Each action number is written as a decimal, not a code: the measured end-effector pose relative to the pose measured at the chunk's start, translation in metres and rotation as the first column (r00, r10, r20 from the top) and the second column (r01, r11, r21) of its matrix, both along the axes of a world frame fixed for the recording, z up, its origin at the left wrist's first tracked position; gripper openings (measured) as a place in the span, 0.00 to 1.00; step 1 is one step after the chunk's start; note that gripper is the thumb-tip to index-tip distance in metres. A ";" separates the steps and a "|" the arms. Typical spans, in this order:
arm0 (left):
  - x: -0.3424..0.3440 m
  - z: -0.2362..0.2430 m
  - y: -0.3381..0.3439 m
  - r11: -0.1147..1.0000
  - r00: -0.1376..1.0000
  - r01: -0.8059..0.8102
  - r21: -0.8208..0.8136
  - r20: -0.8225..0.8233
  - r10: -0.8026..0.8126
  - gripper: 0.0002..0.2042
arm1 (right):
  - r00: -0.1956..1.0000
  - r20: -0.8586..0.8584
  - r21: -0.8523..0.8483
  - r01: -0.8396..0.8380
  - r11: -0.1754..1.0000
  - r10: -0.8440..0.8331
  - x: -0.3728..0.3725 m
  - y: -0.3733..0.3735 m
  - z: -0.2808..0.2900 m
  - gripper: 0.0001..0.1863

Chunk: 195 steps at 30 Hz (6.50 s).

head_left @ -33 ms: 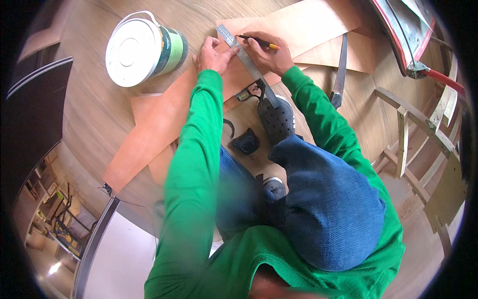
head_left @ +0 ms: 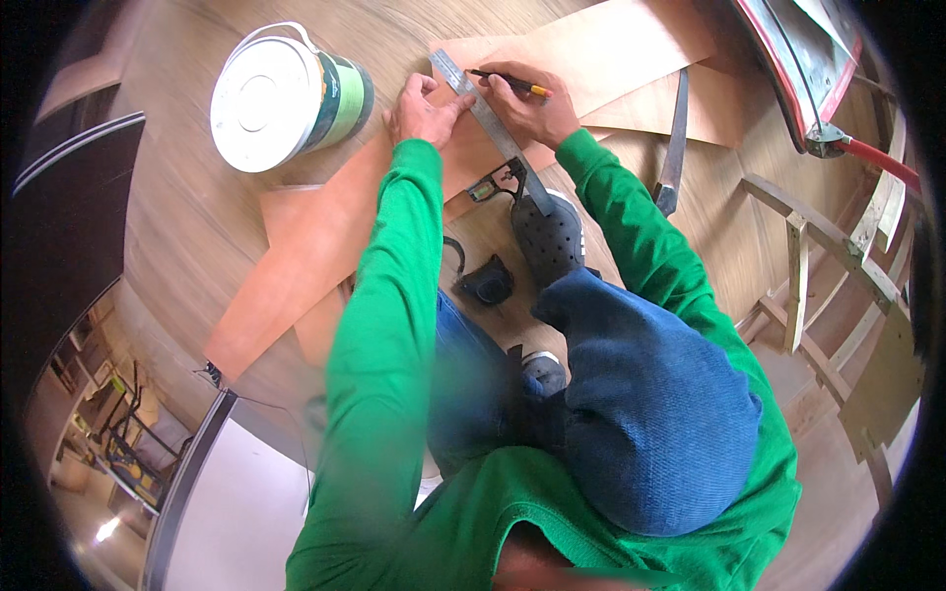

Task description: The person measures and marks a wooden plank with a tape measure and pencil, then uses a hand saw to cut along the marked line. The cut piece is separated and set aside.

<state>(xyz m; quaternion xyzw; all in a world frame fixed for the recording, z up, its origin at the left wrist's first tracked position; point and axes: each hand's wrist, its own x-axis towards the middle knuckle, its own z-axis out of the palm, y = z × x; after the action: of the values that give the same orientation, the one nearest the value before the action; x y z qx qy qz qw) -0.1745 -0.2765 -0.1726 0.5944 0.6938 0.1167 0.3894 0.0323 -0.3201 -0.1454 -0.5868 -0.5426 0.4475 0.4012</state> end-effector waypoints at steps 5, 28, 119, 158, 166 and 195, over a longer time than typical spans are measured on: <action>0.000 -0.004 0.000 0.999 1.000 -0.011 -0.034 0.006 0.011 0.35 | 0.997 -0.066 -0.032 0.026 0.999 -0.028 -0.006 0.011 -0.026 0.15; -0.019 -0.040 0.004 0.996 0.973 -0.030 0.079 0.232 0.011 0.34 | 0.966 0.254 -0.217 0.009 0.976 0.047 0.029 -0.145 -0.004 0.15; -0.204 0.224 0.125 0.952 0.901 -0.298 -0.072 -0.350 0.256 0.72 | 1.000 0.010 -0.397 0.007 0.918 -0.003 0.016 0.022 0.300 0.22; -0.129 0.273 0.265 0.873 0.938 0.164 -0.459 -0.200 -0.281 0.32 | 0.948 0.298 -0.681 0.128 0.721 0.113 -0.023 0.090 0.301 0.39; -0.137 0.219 0.237 0.813 0.929 0.156 -0.560 -0.196 -0.314 0.46 | 0.947 0.296 -0.625 0.093 0.775 0.125 -0.055 0.114 0.346 0.36; -0.144 0.202 0.253 0.789 0.921 0.206 -0.578 -0.158 -0.356 0.38 | 0.973 0.192 -0.651 0.030 0.758 0.126 -0.125 0.158 0.327 0.41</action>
<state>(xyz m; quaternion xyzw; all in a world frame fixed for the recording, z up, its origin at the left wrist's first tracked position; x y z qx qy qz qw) -0.3184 -0.0232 0.0295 0.5640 0.6454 -0.2263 0.4628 -0.0924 -0.1624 0.1817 -0.7217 -0.4101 0.5490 0.0975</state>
